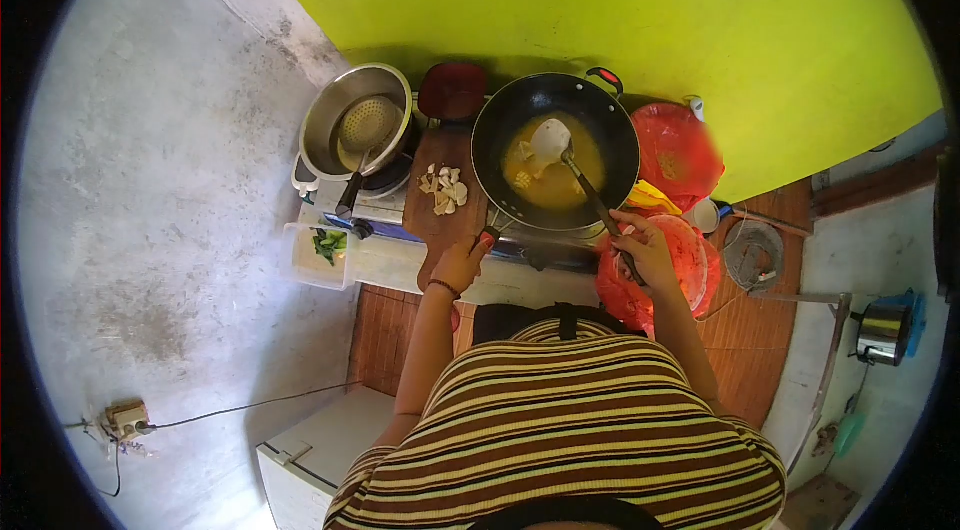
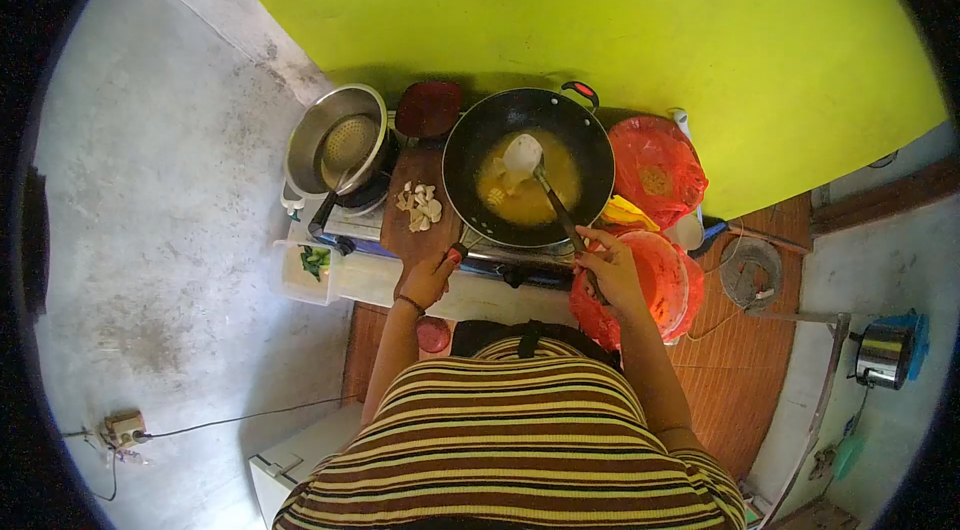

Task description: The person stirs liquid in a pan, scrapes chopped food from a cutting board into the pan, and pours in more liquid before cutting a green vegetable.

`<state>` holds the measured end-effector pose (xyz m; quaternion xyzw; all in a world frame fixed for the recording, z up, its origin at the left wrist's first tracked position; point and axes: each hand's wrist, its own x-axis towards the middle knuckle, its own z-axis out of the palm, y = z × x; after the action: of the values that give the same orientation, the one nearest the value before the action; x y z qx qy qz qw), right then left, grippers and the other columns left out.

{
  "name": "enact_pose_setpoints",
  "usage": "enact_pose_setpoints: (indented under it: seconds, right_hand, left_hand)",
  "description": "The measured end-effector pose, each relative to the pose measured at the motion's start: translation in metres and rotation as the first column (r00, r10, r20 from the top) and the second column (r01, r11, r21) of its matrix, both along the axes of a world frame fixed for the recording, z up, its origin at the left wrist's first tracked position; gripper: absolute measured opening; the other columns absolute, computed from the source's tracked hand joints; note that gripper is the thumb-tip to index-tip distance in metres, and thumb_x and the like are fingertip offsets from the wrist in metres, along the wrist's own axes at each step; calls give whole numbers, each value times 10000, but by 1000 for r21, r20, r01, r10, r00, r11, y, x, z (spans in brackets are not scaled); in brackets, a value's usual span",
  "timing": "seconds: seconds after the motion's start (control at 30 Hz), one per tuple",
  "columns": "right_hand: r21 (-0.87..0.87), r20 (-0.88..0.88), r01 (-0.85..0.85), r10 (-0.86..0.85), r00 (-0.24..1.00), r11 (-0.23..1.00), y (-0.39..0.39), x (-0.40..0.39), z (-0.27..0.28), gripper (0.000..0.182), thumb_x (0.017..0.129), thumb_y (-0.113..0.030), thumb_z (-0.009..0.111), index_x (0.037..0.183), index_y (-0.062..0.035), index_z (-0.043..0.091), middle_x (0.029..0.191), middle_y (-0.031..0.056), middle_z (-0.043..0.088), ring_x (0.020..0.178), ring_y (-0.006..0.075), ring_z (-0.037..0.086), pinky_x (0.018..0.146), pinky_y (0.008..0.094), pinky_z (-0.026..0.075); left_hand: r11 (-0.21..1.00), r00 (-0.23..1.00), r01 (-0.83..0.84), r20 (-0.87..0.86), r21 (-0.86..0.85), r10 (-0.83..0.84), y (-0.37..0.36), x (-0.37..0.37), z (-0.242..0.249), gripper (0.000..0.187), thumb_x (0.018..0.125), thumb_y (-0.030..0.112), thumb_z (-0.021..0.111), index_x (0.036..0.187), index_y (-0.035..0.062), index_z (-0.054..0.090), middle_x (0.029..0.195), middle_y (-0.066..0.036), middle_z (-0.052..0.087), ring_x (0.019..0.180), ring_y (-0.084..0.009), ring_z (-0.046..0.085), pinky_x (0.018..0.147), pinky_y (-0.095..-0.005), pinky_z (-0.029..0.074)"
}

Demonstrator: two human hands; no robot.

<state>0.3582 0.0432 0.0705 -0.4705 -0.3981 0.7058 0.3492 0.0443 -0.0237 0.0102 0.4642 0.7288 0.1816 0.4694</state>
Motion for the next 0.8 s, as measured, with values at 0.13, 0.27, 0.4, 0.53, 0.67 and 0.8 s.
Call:
enact_pose_setpoints:
  seconds: [0.13,0.27,0.4,0.53,0.67,0.8]
  right_hand:
    - [99,127,35,-48,991,994,4,5,-4,402,823,-5,536,1223,-27,495,632,68,584,376,90,480,339,214,361]
    - [81,281,89,-108,954,993,5,6,1,406,827,-8,523,1229,-26,476,631,69,579,380,97,484,347,221,367]
    - [-2,238,80,-78,968,997,5,6,-4,403,829,-5,510,1229,-29,467,639,82,584,385,102,491,351,222,378]
    - [-113,43,96,-92,995,989,8,7,-12,387,832,-13,516,1217,-26,480,654,103,600,390,103,496,355,211,389]
    - [-146,-24,40,-44,999,988,9,5,-8,366,836,-29,526,1201,-18,496,654,100,603,393,96,499,353,197,391]
    - [-134,-55,5,-13,998,991,10,-1,-3,358,839,-42,533,1195,-21,504,630,84,586,382,89,489,339,189,379]
  left_hand:
    - [1000,1000,-3,2,-5,3,0,0,1,497,894,513,447,892,40,601,597,-128,586,534,-251,596,558,-375,456]
    - [998,1000,4,1,70,-4,-1,-1,-6,352,927,388,459,922,69,608,537,-46,533,419,-122,492,414,-271,387]
    - [999,1000,-14,25,41,13,0,0,-7,364,927,402,461,904,71,610,534,-50,530,420,-123,491,416,-271,386]
    - [999,999,-20,27,25,19,1,1,1,377,926,412,464,894,68,613,534,-52,528,426,-127,494,424,-273,390]
    - [998,999,-30,18,58,29,0,2,1,384,924,419,467,900,66,616,534,-54,531,429,-130,497,431,-276,392]
    - [1000,1000,-14,-7,23,14,0,2,6,489,890,515,450,884,55,617,603,-123,592,571,-250,607,578,-376,449]
